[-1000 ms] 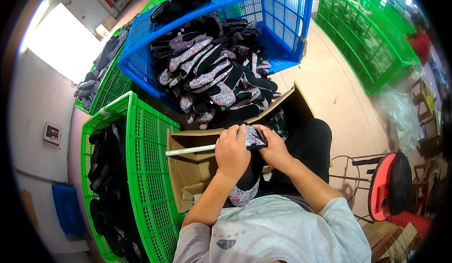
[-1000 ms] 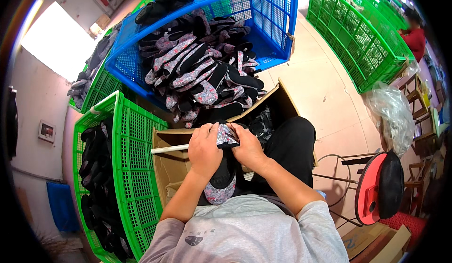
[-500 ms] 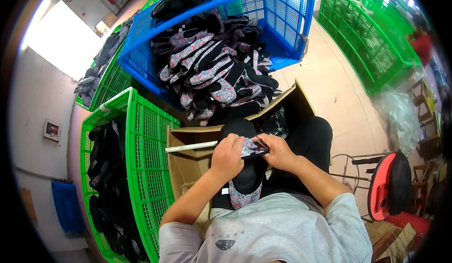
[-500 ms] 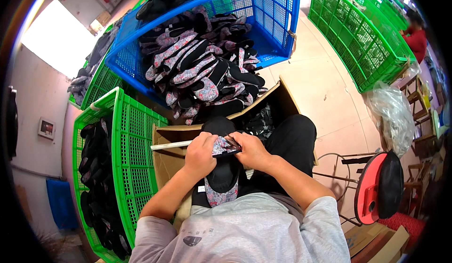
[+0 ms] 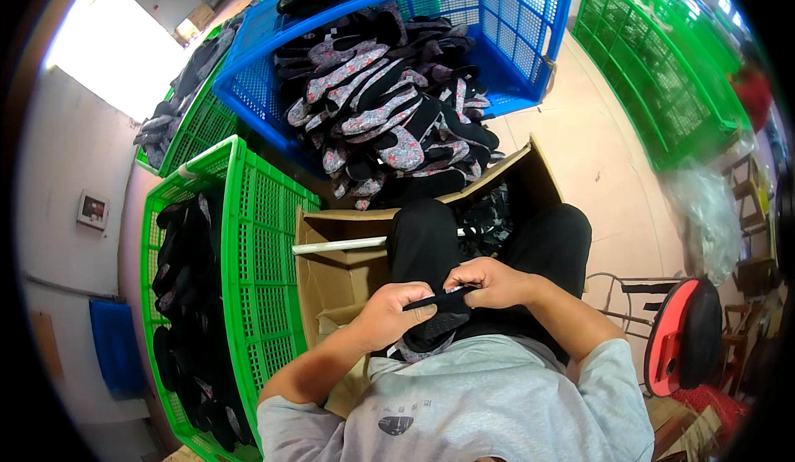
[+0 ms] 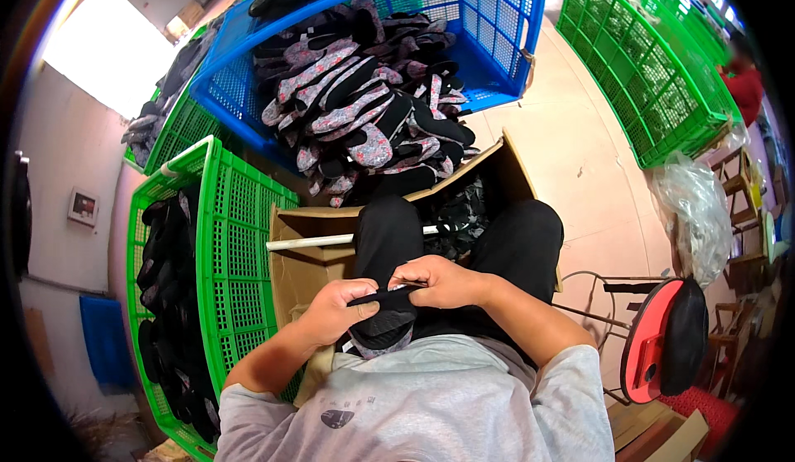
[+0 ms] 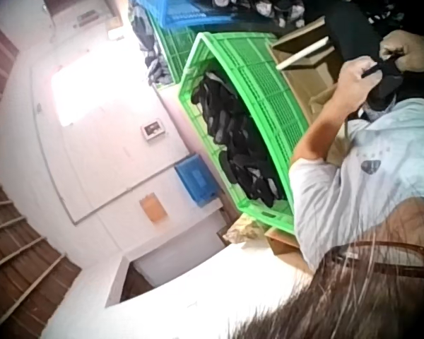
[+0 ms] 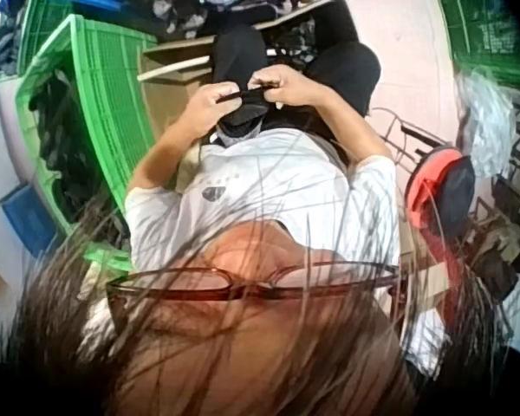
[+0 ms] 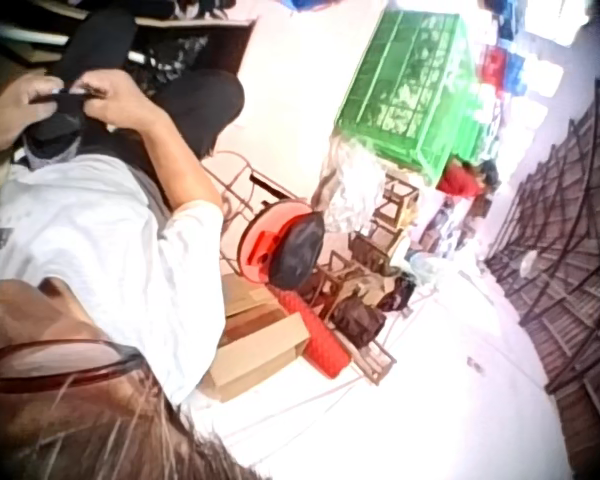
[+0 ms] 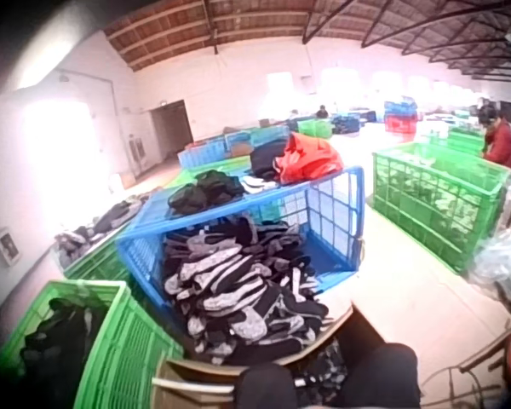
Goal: The person sits on the floor and assembles slippers by hand. They pick up a slipper upper and a sole, align them, and press the edges together to attach them. The person handles the items one at a time, repeating the process for multiple pairs.
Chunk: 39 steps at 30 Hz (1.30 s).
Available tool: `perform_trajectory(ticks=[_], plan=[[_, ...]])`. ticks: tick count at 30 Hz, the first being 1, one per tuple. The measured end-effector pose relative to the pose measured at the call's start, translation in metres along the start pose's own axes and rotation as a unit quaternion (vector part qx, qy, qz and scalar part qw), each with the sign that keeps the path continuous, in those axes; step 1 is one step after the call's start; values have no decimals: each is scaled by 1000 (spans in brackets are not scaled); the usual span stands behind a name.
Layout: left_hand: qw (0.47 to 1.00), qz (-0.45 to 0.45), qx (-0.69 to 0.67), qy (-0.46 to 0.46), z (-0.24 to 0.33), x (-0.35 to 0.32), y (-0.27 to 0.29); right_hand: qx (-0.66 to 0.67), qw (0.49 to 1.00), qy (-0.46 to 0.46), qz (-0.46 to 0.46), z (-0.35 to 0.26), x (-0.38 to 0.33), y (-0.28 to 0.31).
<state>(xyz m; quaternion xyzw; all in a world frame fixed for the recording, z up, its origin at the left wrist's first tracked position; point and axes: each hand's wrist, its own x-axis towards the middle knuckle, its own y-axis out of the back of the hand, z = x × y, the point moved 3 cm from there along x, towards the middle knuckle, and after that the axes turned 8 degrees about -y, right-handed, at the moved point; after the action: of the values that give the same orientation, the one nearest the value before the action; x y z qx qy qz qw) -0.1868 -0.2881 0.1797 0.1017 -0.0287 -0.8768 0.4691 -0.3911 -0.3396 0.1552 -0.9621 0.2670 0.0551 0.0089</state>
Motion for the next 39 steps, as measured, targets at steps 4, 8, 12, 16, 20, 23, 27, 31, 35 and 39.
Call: perform_trajectory(ticks=[4, 8, 12, 16, 20, 23, 27, 31, 35, 39], plan=[[878, -21, -460, 132, -19, -16, -9, 27, 999, 33, 31, 21, 3, -6], [752, -22, -647, 127, -39, -20, -30, 263, 964, -44, -20, 50, 5, -18], [739, 14, -669, 79, -46, -14, -43, 393, 912, -114, 3, 84, 1, -28], [796, 55, -603, 25, -46, -11, -25, 455, 881, -124, 33, 76, 6, -34], [881, 103, -452, 90, -37, -12, -3, 484, 864, -131, 50, 88, 4, -33], [916, 124, -361, 123, -36, -16, 4, 501, 854, -133, 46, 103, 0, -33], [869, 131, -470, 81, -60, -15, 3, 503, 858, -93, 54, 85, 6, -32], [809, 268, -523, -1, -63, -9, 17, 461, 878, -80, 103, 81, 4, -29], [702, 314, -634, -79, -78, -6, 41, 436, 880, -104, 159, 108, -5, -30], [669, 323, -656, -136, -83, 2, 45, 459, 864, -109, 177, 99, -3, -32]])
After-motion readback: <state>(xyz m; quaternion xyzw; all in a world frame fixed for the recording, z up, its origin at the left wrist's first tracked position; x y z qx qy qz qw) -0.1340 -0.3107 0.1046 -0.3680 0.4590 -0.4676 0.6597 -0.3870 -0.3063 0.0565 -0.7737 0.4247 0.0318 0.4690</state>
